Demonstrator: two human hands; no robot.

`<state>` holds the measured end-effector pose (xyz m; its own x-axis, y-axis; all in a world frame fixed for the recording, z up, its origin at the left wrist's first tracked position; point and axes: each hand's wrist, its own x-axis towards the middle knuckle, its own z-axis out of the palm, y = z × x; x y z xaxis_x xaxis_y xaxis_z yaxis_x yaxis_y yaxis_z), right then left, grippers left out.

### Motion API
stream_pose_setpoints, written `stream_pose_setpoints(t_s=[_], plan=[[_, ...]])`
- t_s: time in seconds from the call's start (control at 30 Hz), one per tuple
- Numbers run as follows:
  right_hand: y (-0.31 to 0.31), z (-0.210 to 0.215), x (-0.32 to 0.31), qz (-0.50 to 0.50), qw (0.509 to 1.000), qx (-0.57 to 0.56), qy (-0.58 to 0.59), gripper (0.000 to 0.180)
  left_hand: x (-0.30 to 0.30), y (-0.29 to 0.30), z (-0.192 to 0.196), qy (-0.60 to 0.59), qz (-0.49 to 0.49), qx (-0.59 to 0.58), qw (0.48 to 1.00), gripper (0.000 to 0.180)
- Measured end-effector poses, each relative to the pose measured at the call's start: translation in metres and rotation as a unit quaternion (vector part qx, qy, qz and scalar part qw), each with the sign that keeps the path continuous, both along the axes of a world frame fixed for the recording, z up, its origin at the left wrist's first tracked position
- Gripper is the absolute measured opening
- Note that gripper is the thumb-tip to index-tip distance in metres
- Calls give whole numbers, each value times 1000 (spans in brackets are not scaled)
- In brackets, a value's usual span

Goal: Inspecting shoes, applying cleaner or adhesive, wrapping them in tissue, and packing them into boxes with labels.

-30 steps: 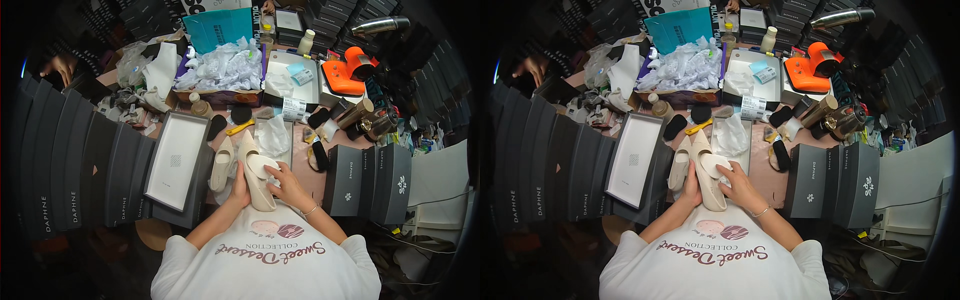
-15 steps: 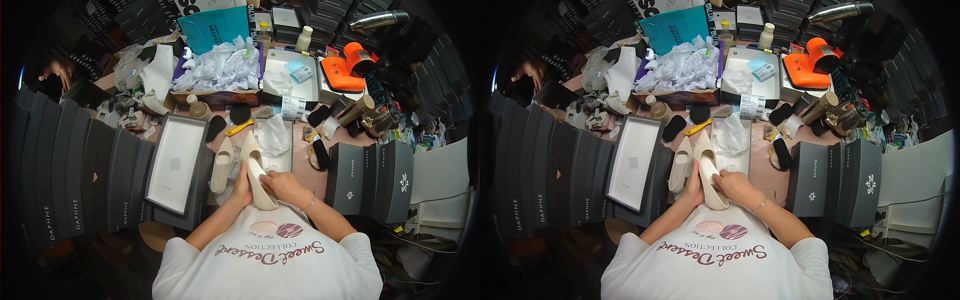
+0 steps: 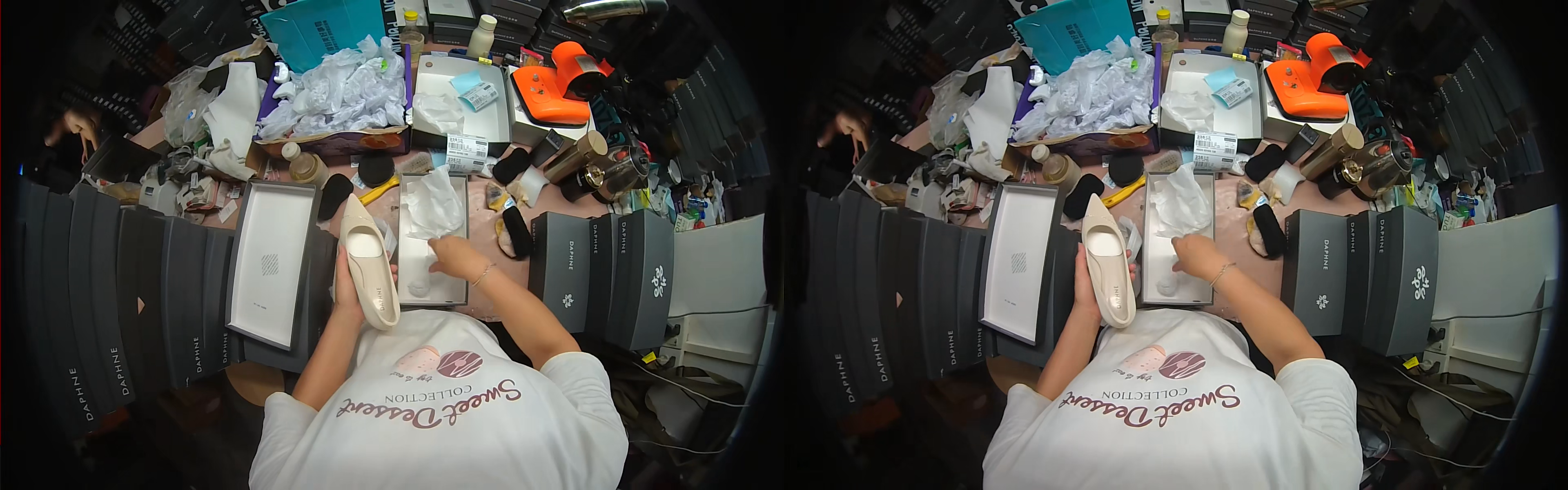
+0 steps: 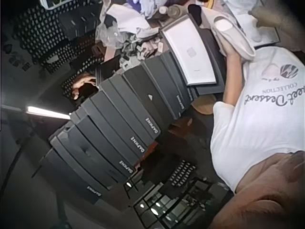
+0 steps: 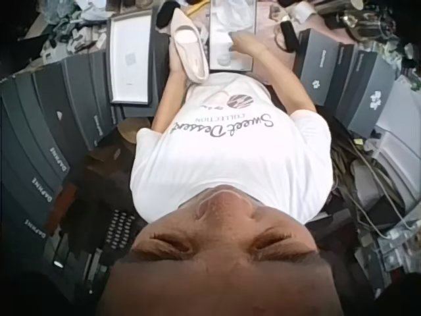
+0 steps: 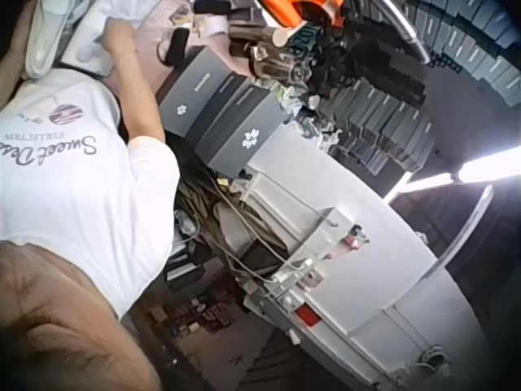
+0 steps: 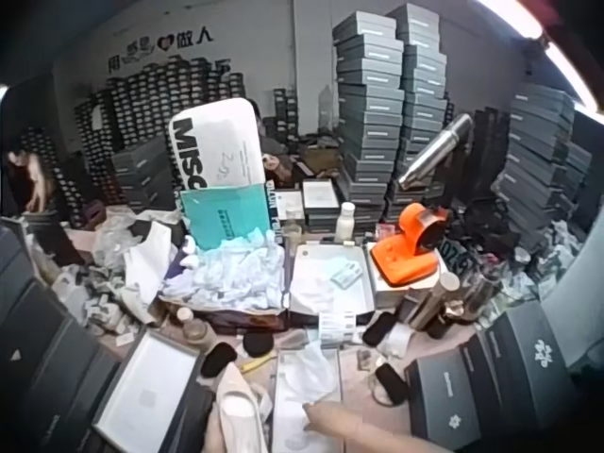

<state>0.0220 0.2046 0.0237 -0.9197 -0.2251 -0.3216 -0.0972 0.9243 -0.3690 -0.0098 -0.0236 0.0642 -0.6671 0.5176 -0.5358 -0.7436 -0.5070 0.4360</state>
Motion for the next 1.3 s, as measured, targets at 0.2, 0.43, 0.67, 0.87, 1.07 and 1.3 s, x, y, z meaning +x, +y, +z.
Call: stream_pose_setpoints(t_s=[0.2, 0.43, 0.67, 0.87, 1.07, 1.3], plan=[[-9, -23, 29, -112, 982, -127, 81, 38, 9, 6, -1, -38, -22, -31, 999, 75], [-33, 85, 6, 77, 929, -219, 287, 50, 19, 33, -4, -14, -75, 35, 996, 64], [-58, 72, 25, -116, 919, -293, 238, 38, 25, 30, -13, -28, -65, 29, 997, 54], [-56, 65, 0, -63, 954, -132, 262, 30, 31, 34, -2, 41, -87, -17, 995, 55], [-51, 78, 9, -223, 851, -351, 321, 48, 34, 32, 2, 55, -121, 14, 991, 58], [-20, 68, -7, -269, 866, -382, 177, 49, 32, 55, 9, 65, -213, 31, 974, 58]])
